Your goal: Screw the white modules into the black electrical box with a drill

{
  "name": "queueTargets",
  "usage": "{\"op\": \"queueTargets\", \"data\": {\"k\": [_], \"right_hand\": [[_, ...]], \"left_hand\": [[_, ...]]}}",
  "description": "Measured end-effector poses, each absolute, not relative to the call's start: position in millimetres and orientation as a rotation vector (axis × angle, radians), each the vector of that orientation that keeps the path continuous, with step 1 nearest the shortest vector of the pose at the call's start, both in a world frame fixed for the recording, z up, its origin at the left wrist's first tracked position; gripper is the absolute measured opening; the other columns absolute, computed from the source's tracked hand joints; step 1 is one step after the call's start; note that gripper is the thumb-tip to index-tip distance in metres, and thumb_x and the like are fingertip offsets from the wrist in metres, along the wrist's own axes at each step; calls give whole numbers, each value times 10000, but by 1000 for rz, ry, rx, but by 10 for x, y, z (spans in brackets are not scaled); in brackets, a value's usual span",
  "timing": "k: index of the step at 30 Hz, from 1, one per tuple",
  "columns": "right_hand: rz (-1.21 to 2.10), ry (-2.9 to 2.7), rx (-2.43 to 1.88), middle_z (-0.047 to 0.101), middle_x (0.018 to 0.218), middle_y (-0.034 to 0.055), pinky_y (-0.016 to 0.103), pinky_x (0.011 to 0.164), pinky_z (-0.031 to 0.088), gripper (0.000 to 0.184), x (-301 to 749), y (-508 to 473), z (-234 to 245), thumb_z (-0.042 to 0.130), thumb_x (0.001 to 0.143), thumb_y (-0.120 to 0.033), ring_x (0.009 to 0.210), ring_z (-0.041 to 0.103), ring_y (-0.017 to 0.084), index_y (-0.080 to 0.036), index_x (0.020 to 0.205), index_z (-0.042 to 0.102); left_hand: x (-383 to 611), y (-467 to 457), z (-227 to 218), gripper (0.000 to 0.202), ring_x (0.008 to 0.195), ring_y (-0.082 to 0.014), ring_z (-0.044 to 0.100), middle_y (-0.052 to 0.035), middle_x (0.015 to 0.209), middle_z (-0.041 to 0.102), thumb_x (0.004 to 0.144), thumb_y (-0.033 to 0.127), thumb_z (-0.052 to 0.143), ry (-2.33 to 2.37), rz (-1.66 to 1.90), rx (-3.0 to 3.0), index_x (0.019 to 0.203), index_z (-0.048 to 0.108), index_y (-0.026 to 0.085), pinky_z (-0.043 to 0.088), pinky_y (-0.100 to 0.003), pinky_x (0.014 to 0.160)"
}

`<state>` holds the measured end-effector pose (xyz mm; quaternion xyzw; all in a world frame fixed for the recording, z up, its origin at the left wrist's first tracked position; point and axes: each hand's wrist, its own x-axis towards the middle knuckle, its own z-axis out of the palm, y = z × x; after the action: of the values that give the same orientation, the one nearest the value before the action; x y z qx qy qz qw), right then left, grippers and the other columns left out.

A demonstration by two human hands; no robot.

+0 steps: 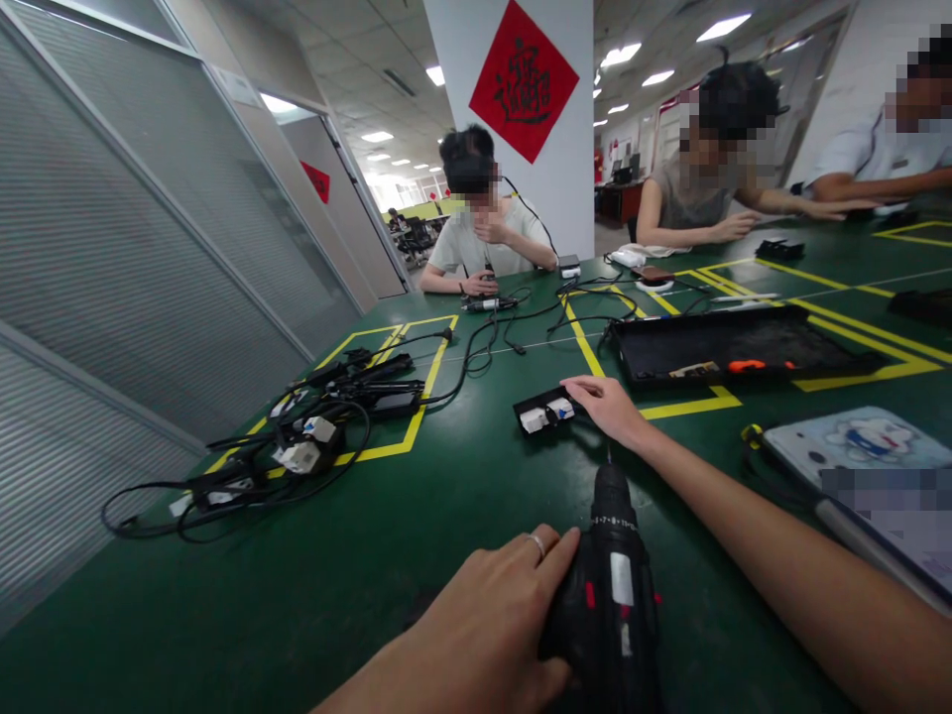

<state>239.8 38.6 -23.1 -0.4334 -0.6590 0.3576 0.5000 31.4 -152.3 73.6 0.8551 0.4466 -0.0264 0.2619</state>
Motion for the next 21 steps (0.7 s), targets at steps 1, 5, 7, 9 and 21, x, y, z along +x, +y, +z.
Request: {"op": "queueTargets", "data": {"k": [1, 5, 7, 9, 21], "right_hand": [[900, -1575, -1044, 655, 1011, 56, 307, 869, 466, 257, 2418, 405, -242, 537, 891, -319, 947, 612, 198, -163, 1031, 685], [1018, -1491, -1024, 667, 950, 79, 327, 859, 478, 269, 2480, 474, -286, 550, 874, -314, 912, 626, 211, -129, 1016, 685], [1023, -1462, -1024, 668, 936, 83, 333, 862, 476, 271, 2485, 484, -295, 560, 866, -315, 901, 627, 211, -123, 1012, 684], [1022, -1436, -1031, 668, 918, 87, 339, 854, 476, 284, 2476, 478, -293, 559, 864, -329, 886, 628, 213, -116, 1003, 685], [853, -1649, -1063, 642, 1062, 44, 314, 902, 431, 280, 2430, 382, -225, 549, 853, -277, 1003, 582, 207, -177, 1082, 674]], "left_hand": [[341, -1514, 723, 856, 1174, -323, 503, -96, 1395, 445, 635, 199, 653, 1196, -53, 2327, 1410, 298, 278, 438, -479, 965], [370, -1487, 743, 888, 1146, -324, 515, -90, 1366, 466, 642, 269, 710, 1139, 2, 2333, 1416, 277, 279, 442, -488, 948], [343, -1460, 821, 877, 1127, -318, 530, -79, 1356, 475, 629, 341, 748, 1094, 7, 2314, 1395, 323, 290, 441, -475, 950], [298, -1384, 912, 800, 1098, -302, 553, -66, 1335, 489, 643, 448, 734, 1068, 31, 2300, 1353, 397, 294, 448, -452, 948], [297, -113, 375, 569, 1053, -274, 533, -124, 1159, 545, 751, 409, 669, 1312, 624, 2945, 1232, 477, 171, 449, -434, 909]]}}
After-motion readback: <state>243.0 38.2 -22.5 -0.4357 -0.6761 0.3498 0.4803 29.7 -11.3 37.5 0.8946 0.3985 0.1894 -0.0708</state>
